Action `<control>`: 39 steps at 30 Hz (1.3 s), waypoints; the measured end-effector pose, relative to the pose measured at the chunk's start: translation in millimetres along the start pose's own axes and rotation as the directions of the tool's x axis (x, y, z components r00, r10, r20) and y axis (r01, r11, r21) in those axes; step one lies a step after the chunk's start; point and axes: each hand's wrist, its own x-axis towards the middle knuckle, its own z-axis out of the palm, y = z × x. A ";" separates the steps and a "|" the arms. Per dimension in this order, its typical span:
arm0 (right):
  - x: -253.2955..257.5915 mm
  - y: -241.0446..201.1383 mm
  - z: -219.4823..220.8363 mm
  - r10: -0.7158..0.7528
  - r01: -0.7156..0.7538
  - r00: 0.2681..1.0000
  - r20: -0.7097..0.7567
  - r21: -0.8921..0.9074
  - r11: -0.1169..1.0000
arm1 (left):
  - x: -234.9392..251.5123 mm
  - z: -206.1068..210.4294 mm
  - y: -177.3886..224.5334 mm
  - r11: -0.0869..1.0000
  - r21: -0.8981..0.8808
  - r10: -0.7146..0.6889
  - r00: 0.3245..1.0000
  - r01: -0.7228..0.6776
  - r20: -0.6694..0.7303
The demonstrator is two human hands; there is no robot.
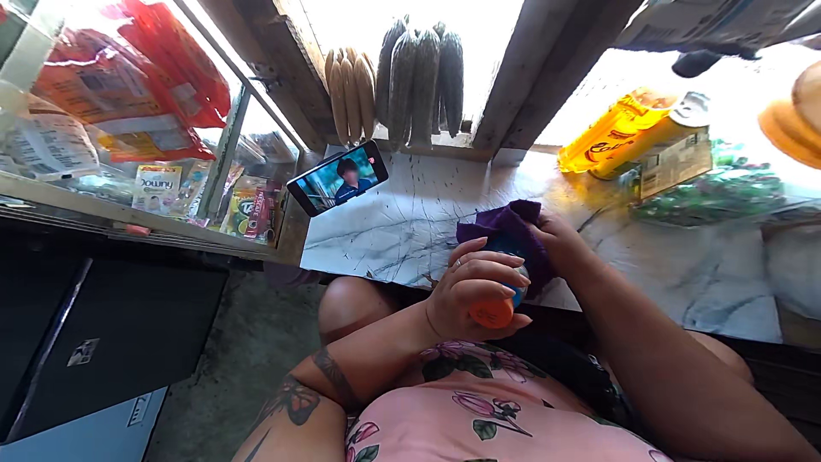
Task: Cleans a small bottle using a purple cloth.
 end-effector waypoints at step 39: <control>-6.6 -1.9 3.0 0.071 -0.069 0.997 -0.035 0.056 0.996 | -2.3 -3.4 -5.0 0.999 -0.036 0.039 0.999 -0.038 0.022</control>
